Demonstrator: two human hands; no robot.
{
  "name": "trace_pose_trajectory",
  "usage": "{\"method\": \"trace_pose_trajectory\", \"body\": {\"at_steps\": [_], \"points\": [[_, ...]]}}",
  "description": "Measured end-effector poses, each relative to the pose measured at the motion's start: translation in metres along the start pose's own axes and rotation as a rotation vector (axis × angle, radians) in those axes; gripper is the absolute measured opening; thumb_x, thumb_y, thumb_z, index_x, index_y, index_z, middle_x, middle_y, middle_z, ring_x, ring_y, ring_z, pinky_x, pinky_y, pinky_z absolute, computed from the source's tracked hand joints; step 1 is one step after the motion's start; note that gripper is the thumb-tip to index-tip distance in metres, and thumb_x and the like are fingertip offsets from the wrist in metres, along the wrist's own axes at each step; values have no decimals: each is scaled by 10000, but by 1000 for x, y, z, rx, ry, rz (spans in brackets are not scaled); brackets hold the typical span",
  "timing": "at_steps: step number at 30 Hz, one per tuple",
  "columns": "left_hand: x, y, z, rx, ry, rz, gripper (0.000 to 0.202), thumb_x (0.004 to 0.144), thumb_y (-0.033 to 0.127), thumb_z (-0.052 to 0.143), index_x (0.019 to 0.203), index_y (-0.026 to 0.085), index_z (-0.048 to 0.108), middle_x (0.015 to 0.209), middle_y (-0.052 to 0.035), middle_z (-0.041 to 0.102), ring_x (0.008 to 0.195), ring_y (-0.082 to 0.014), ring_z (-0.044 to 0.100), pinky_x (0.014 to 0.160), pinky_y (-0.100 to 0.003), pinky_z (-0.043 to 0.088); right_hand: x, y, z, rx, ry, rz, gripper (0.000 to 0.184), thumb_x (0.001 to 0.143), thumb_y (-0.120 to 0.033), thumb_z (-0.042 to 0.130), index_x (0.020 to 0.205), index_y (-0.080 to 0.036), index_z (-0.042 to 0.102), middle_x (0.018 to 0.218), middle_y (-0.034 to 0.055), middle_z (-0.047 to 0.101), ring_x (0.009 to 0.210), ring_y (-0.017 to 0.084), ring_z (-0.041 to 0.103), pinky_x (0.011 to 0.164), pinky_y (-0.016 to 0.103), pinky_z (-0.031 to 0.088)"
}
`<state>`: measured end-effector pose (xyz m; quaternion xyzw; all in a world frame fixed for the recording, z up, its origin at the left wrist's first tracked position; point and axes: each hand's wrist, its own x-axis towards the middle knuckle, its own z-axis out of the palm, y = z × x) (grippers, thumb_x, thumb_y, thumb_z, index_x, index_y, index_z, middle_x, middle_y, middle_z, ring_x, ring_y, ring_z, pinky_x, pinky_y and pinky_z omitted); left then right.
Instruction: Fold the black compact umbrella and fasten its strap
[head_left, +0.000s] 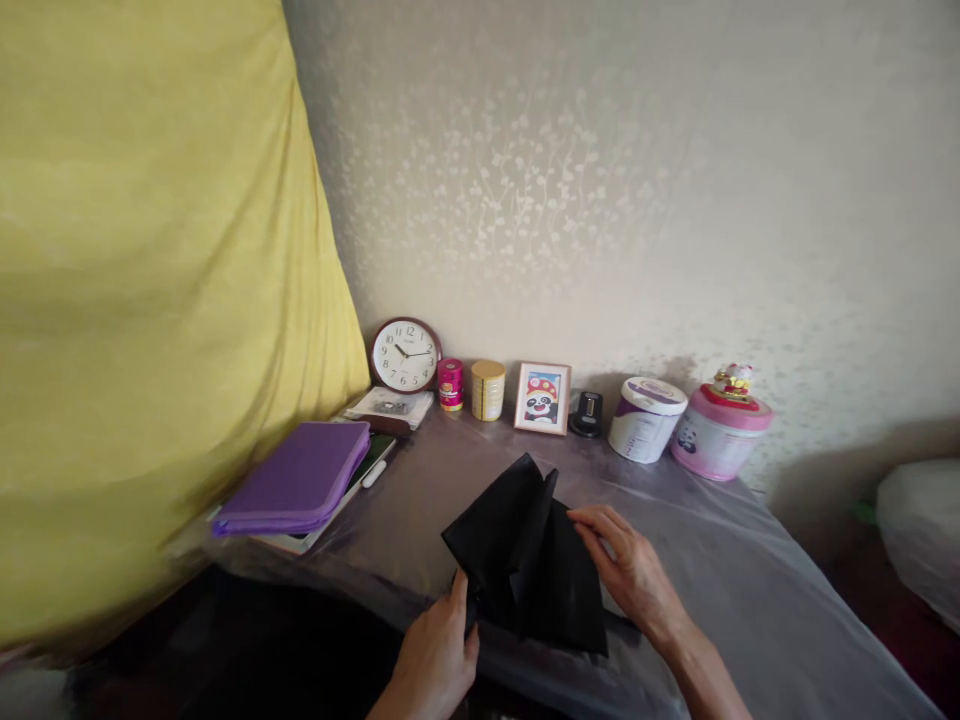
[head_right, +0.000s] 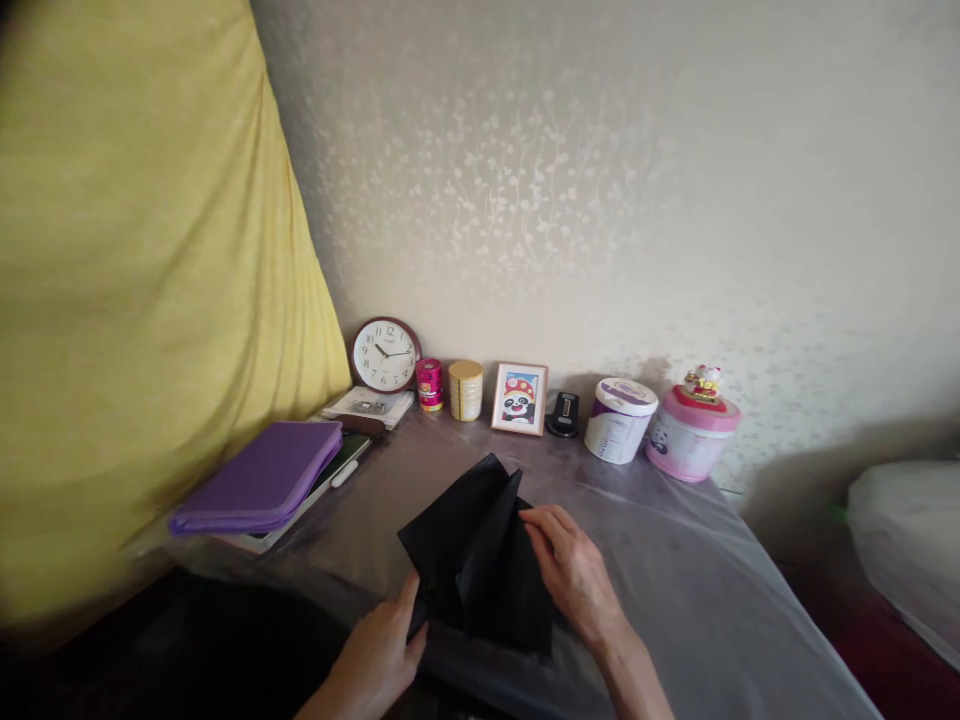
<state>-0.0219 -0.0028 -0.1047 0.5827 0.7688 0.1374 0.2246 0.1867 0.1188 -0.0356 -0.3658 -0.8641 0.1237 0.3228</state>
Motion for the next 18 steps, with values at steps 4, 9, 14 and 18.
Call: {"method": "trace_pose_trajectory", "body": {"at_steps": [4,9,14,18], "points": [[-1,-2,4,31,-3,23,621,798,238,377,1375,139,167,1048,-117,613,933,-212,589,795,-281,408,20,-18,18,-61,-2,-159,271,891,-236,350,1066,-227,557,1060,55,576,962,155,554,860,305,460],[2,-12,8,-214,-15,57,608,788,306,411,1349,139,245,1073,-127,605,847,-197,623,762,-276,447,40,-33,37,-190,-99,-307,293,875,-145,360,1092,-199,549,1159,65,546,1029,178,502,914,356,414],[4,-16,9,-541,-178,-57,640,810,333,352,1381,198,96,964,-88,648,474,-146,600,440,-253,450,57,-46,38,-284,-157,-369,290,856,-119,381,1080,-185,553,1182,76,532,993,193,492,852,348,426],[6,-20,11,-400,11,87,632,742,266,454,1339,155,277,1214,-105,535,1015,-200,569,853,-285,436,66,-45,40,-332,-224,-393,307,840,-85,374,1079,-182,541,1172,78,525,981,180,511,812,293,434]]}}
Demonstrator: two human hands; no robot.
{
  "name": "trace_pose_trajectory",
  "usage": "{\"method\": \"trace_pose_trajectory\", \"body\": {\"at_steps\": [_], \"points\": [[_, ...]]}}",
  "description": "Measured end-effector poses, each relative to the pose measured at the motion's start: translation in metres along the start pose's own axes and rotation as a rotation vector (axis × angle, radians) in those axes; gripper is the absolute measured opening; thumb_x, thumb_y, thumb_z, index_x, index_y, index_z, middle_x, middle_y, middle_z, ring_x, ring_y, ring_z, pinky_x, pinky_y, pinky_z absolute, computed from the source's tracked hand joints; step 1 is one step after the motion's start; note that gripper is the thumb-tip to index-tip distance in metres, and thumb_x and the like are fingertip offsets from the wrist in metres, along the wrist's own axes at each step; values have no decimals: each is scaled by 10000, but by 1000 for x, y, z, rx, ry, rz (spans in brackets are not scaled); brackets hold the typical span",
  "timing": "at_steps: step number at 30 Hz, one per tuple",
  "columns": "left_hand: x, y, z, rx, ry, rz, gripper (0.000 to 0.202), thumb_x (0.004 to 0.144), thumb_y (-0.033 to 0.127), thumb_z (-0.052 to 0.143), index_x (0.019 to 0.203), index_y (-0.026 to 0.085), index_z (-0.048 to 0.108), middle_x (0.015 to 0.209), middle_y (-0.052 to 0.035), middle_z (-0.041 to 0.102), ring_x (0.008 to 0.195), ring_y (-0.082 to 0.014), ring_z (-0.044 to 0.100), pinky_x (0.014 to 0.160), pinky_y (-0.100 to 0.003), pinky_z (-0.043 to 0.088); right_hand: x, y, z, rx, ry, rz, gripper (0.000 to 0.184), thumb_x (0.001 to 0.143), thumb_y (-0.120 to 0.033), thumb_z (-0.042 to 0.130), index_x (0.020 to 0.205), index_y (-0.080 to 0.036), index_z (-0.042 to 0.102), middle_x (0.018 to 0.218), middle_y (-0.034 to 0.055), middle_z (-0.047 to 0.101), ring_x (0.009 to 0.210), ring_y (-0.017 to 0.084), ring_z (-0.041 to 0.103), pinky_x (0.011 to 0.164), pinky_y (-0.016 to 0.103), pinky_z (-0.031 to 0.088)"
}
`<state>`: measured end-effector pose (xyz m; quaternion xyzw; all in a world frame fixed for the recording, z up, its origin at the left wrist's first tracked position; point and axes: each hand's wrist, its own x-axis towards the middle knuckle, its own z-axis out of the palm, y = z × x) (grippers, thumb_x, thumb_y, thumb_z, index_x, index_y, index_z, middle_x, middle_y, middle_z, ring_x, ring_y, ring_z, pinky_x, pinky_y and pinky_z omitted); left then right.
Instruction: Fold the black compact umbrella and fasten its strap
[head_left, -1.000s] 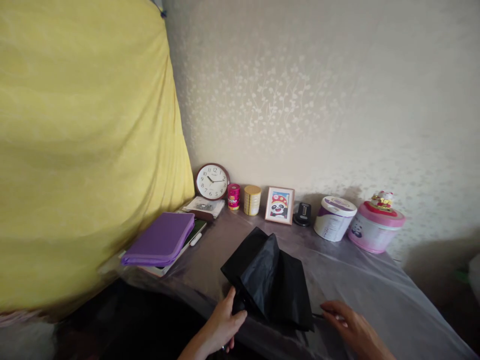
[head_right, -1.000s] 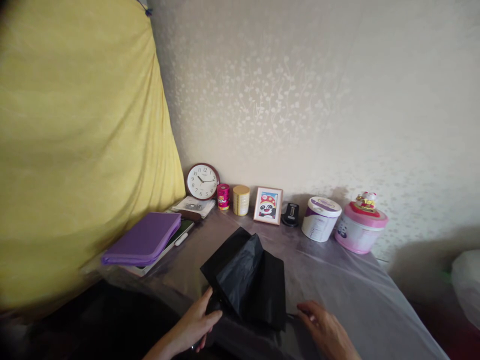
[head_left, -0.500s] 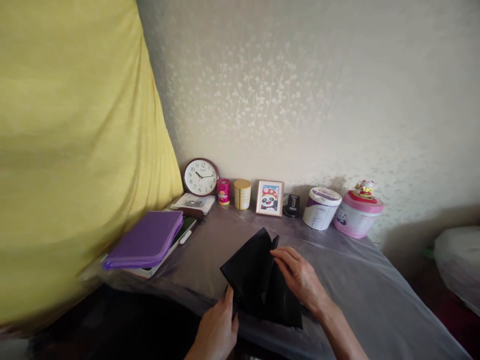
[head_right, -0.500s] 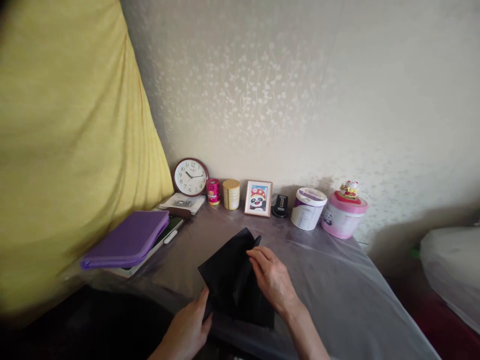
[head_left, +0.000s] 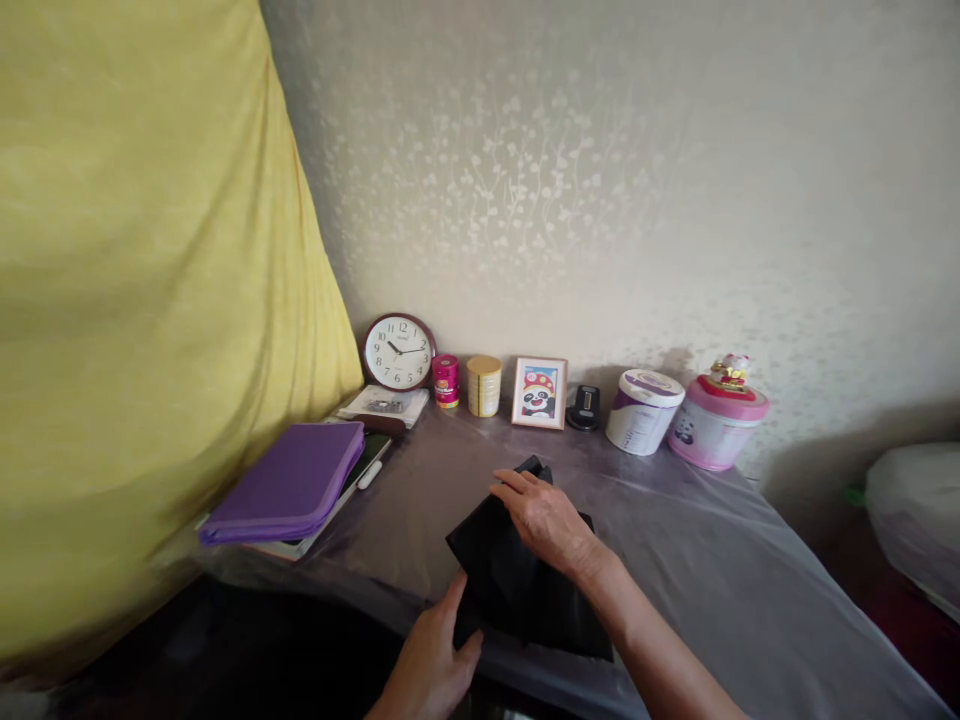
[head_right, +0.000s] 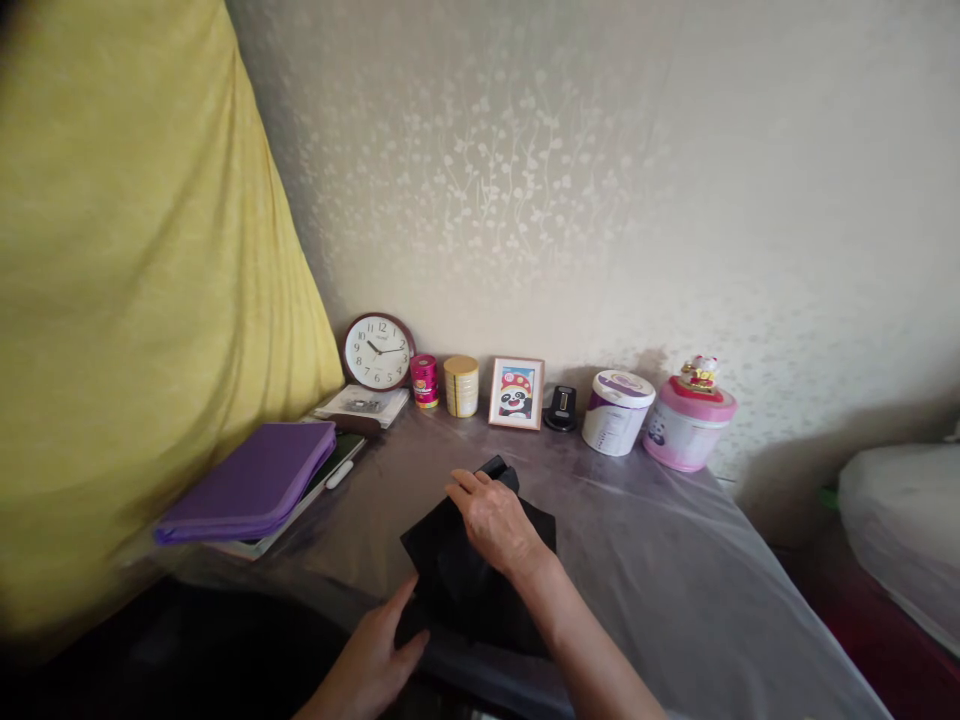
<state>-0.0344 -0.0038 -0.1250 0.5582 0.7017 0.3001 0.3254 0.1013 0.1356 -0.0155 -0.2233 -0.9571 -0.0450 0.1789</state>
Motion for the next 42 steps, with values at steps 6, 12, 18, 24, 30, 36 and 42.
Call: {"method": "trace_pose_trajectory", "body": {"at_steps": [6,12,18,24,30,36,42], "points": [[-4,3,-6,168,12,-13,645,748,257,442,1355,156,250,1262,-88,499,1106,-187,507,932,-287,370,2,11,7,-89,-133,51,207,865,-134,367,969,-190,538,953,44,574,796,141,572,629,219,430],[-6,10,-14,281,18,14,672,758,243,424,1379,176,175,1314,-62,446,1143,-159,476,951,-248,344,4,21,5,-123,-145,56,215,906,-204,321,894,-181,535,924,43,564,748,122,565,593,200,390],[-7,13,-15,429,-8,29,652,786,196,372,1389,203,123,1287,-68,470,1071,-163,525,898,-237,369,11,30,7,-55,-130,148,194,914,-206,307,946,-183,497,949,39,568,761,122,574,642,210,402],[-8,12,-6,509,-62,13,635,790,154,324,1390,169,118,1273,-113,467,1023,-170,550,845,-233,392,24,22,40,-90,-158,194,211,914,-189,285,959,-165,490,957,67,565,741,134,590,618,221,423],[-10,14,-6,437,-53,-11,729,803,166,318,1366,143,-145,1326,-134,402,1048,-163,536,825,-212,393,24,16,63,-156,-181,84,220,890,-124,294,930,-148,510,988,77,541,756,147,579,646,237,443],[-8,21,-6,603,-124,32,753,765,83,331,1365,317,-58,1058,-72,556,857,-170,601,704,-236,424,25,19,67,-125,-134,66,223,891,-134,313,894,-143,535,944,76,543,814,161,556,699,252,452],[-6,26,-3,657,-165,12,802,731,85,375,1365,308,-62,1020,-84,572,805,-207,621,660,-274,442,-1,5,62,81,80,109,223,904,-186,325,994,-156,527,1099,83,516,946,149,524,798,264,448]]}}
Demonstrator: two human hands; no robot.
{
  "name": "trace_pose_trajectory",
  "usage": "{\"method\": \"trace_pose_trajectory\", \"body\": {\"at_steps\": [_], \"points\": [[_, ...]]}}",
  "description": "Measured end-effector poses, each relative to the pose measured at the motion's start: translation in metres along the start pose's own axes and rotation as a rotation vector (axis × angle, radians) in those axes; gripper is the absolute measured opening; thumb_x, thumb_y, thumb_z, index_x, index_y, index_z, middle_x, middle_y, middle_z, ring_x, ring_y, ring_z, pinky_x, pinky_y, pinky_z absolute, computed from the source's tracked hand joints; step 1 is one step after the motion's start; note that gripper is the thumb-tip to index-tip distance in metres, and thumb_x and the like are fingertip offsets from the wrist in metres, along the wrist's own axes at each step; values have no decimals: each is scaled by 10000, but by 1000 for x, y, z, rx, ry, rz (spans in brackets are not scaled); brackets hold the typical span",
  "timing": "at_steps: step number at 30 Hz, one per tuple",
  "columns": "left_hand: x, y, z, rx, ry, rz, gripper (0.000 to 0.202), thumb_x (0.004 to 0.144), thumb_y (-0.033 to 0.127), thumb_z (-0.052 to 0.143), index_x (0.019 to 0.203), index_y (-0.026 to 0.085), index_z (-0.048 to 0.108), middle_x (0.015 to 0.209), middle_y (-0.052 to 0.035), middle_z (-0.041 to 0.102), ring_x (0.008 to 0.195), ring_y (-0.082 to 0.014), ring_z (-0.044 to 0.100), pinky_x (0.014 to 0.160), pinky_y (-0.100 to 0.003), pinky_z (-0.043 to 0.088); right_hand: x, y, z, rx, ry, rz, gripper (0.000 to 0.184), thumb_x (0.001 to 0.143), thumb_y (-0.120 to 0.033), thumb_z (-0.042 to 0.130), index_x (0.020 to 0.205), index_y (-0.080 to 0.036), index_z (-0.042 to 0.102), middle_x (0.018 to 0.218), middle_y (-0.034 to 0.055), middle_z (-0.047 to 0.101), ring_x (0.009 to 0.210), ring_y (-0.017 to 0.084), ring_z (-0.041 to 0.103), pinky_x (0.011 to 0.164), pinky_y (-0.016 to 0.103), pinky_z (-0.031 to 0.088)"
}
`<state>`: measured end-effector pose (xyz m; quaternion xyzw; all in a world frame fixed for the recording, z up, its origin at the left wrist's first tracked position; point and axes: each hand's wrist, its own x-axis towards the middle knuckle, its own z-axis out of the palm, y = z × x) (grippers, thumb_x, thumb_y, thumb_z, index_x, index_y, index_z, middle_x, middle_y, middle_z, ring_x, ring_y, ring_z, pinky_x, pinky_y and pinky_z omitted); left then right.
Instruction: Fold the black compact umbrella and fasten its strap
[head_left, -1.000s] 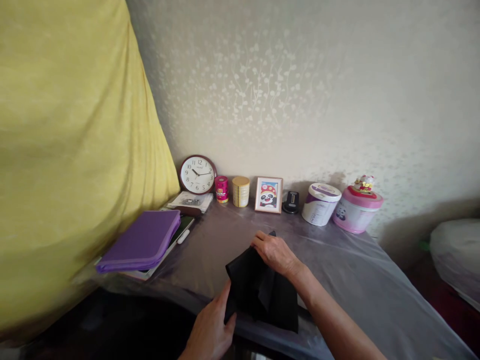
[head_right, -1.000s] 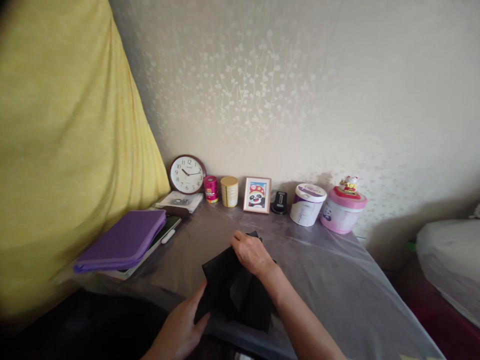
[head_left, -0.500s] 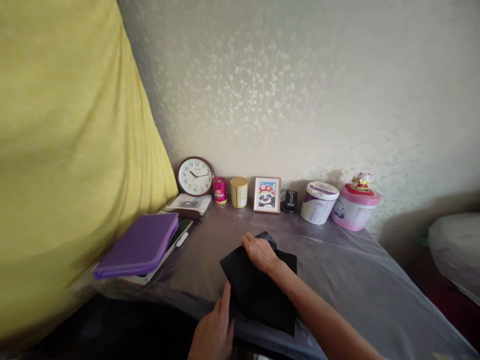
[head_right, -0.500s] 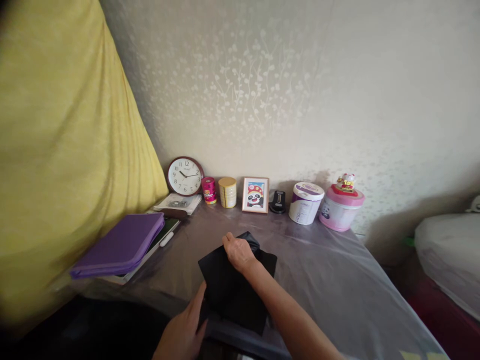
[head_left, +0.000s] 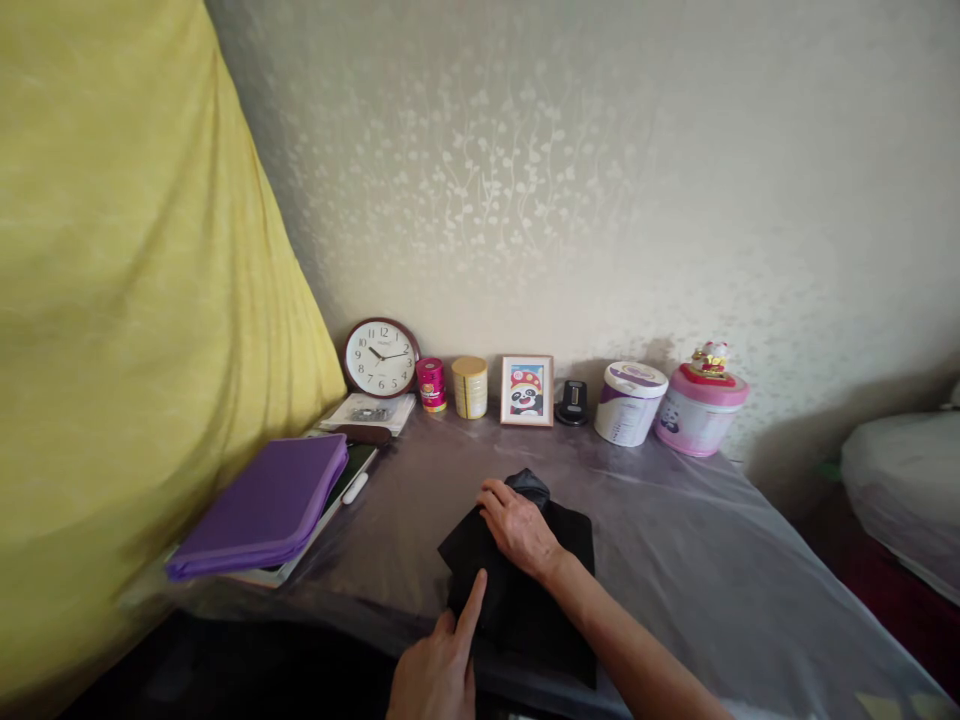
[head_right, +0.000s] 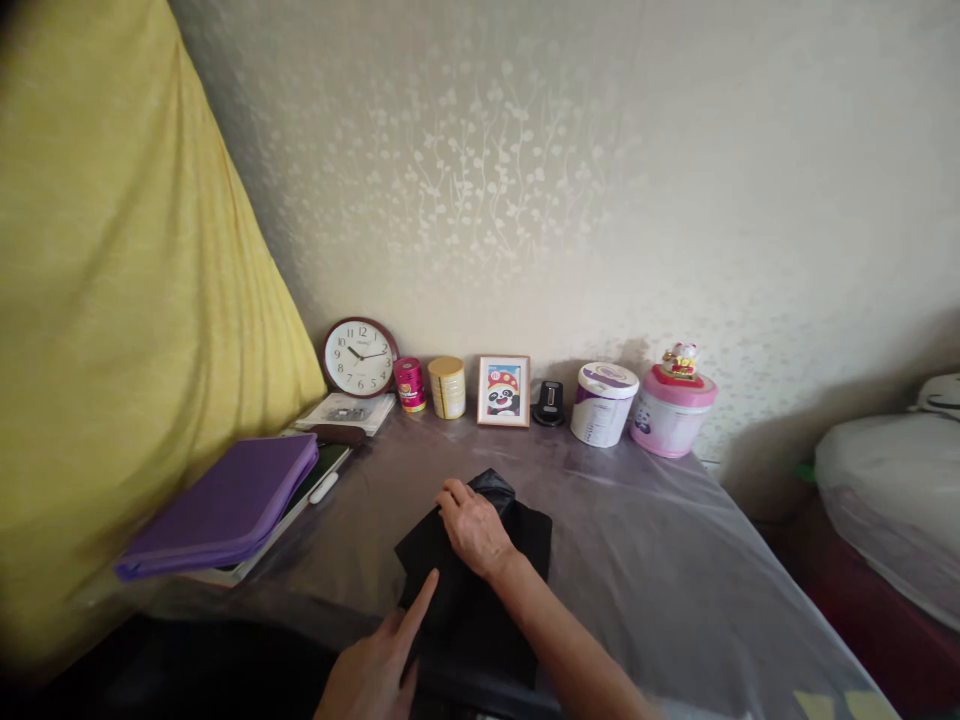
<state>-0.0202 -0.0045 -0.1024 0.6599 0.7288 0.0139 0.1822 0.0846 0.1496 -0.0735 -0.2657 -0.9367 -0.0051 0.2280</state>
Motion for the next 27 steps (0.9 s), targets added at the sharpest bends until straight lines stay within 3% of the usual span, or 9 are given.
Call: {"method": "trace_pose_trajectory", "body": {"at_steps": [4,7,14,20,22,24,27], "points": [[1,2,-1,15,-5,-13,797,734,93,390,1373,277,-48,1032,-86,582,812,-201,621,672,-267,444,-35,-11,2,133,58,-57,219,904,-212,352,969,-186,560,1048,54,578,999,142,515,913,315,395],[2,3,-2,34,-6,-36,796,741,100,404,1375,256,-52,1040,-83,584,821,-205,620,684,-280,450,-47,-6,10,138,86,-74,228,892,-234,397,1046,-200,563,1102,52,588,1099,165,474,982,377,337],[2,7,-4,30,-50,-85,809,747,105,412,1371,246,-82,1101,-84,575,856,-190,615,708,-262,441,-22,47,28,66,114,43,284,886,-302,410,1108,-215,564,1210,68,540,1189,197,412,1007,436,291],[3,3,-2,-35,-54,-96,754,779,178,395,1384,187,-56,1232,-117,501,933,-192,591,758,-260,427,3,90,37,33,34,135,288,913,-264,345,992,-204,616,1021,35,647,988,135,562,887,286,412],[4,1,1,-73,-49,-93,717,797,204,371,1388,153,-32,1261,-129,475,958,-191,582,780,-259,422,8,92,33,-13,32,203,290,910,-255,351,913,-195,635,965,49,660,948,149,579,876,306,411],[5,-1,4,-116,-41,-87,704,803,216,362,1390,130,-17,1272,-128,468,979,-187,574,806,-251,413,9,83,28,-62,82,262,282,903,-265,364,911,-179,633,1016,87,640,1034,194,535,929,379,357],[6,-1,8,-146,-28,-102,738,778,190,394,1393,148,-12,1291,-104,457,1004,-173,565,828,-224,396,4,56,26,-49,130,189,264,896,-287,384,1000,-191,607,1112,80,601,1154,203,439,999,418,268]]}}
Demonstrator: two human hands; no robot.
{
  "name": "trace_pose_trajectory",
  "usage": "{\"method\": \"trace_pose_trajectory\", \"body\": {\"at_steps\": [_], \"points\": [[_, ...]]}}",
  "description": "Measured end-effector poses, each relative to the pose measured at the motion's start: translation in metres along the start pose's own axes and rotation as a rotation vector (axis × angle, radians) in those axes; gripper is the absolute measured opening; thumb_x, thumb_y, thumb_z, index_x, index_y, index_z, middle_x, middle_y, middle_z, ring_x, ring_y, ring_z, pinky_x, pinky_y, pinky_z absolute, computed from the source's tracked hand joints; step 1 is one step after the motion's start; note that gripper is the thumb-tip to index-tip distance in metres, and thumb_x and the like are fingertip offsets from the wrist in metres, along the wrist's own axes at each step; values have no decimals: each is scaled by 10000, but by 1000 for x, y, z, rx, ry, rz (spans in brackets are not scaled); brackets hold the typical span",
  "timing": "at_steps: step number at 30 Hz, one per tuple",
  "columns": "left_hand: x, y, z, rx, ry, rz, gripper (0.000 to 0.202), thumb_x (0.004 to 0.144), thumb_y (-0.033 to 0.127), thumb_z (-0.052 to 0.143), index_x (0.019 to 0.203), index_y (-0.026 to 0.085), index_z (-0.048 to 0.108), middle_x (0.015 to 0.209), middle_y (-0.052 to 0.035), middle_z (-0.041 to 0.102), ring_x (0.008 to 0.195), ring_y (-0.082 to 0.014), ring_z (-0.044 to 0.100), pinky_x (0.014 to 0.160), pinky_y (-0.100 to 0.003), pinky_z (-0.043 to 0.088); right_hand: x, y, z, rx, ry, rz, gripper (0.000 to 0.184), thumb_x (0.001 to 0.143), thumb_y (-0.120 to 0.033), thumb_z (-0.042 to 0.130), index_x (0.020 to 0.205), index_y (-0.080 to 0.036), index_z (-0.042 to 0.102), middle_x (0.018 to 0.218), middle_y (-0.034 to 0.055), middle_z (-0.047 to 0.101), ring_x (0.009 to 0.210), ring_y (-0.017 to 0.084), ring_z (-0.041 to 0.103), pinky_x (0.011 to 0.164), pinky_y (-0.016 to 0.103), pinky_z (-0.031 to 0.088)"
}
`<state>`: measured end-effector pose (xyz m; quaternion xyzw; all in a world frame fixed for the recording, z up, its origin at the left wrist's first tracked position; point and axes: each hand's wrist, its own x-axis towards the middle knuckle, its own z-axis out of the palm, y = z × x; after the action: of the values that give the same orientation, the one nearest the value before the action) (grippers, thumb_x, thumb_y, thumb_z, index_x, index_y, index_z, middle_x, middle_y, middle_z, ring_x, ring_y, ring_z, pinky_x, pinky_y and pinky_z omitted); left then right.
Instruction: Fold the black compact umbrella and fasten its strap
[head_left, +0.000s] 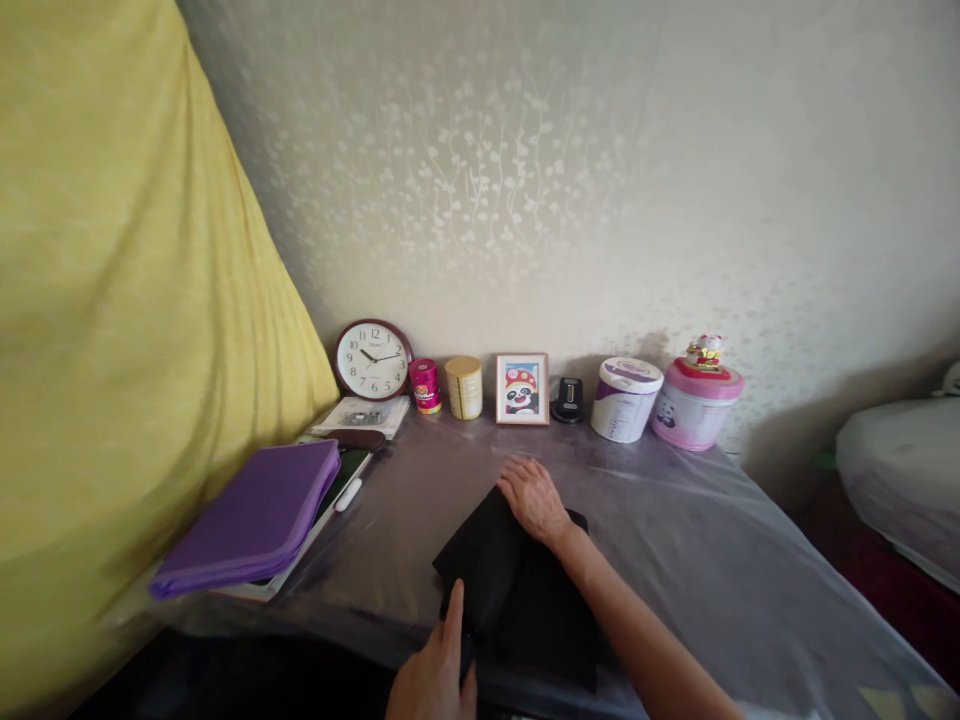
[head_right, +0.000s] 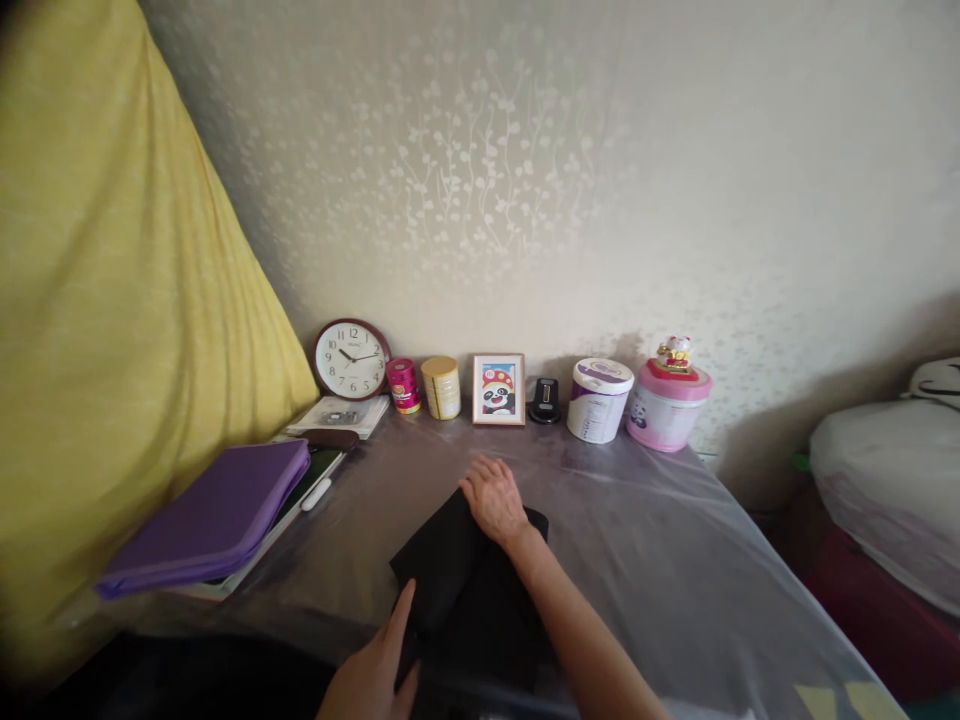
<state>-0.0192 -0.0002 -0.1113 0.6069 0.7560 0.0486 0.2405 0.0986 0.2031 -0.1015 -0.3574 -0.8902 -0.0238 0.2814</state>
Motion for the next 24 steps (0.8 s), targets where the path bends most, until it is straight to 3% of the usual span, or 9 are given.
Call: {"method": "trace_pose_trajectory", "body": {"at_steps": [2,4,7,10,14,20,24], "points": [[0,1,1,-1,1,-19,747,771,177,403,1393,167,-11,1283,-95,468,999,-171,569,821,-220,394,-8,-18,1,86,-74,-165,247,893,-295,396,955,-220,623,1031,37,641,1135,174,457,1005,396,272],[0,2,2,-8,-4,-32,730,786,185,392,1394,170,-12,1245,-97,504,978,-172,579,810,-228,396,-12,-27,4,133,-116,-223,238,884,-283,412,871,-231,644,934,12,668,1093,166,491,1004,391,281],[-1,4,1,-40,-1,-36,701,807,204,369,1393,162,-13,1217,-104,528,970,-180,583,798,-243,398,-10,-19,1,124,-14,-55,212,863,-254,440,867,-208,647,976,40,653,1052,184,517,971,379,335],[-1,5,1,-72,6,-47,688,817,221,355,1393,163,-17,1207,-108,535,952,-190,590,778,-259,404,-10,8,-13,116,98,94,249,867,-231,403,985,-156,608,1074,107,605,1026,199,530,918,370,396],[2,6,3,-72,47,-71,667,833,255,343,1393,167,-8,1129,-109,581,930,-188,592,774,-264,396,-40,40,-40,187,256,249,250,859,-239,376,973,-179,590,986,83,619,955,184,568,869,346,449],[5,5,8,-74,87,-71,659,836,253,339,1391,152,-1,1128,-113,575,937,-178,584,773,-251,389,-117,38,-59,139,44,213,300,864,-196,344,1077,-254,548,1148,46,545,984,163,570,835,314,486],[6,4,8,-66,95,-72,657,838,266,337,1391,155,1,1101,-109,589,911,-176,592,754,-247,392,-139,24,-58,158,-17,159,350,857,-162,347,1159,-267,490,1271,44,453,1090,155,513,892,301,467]]}}
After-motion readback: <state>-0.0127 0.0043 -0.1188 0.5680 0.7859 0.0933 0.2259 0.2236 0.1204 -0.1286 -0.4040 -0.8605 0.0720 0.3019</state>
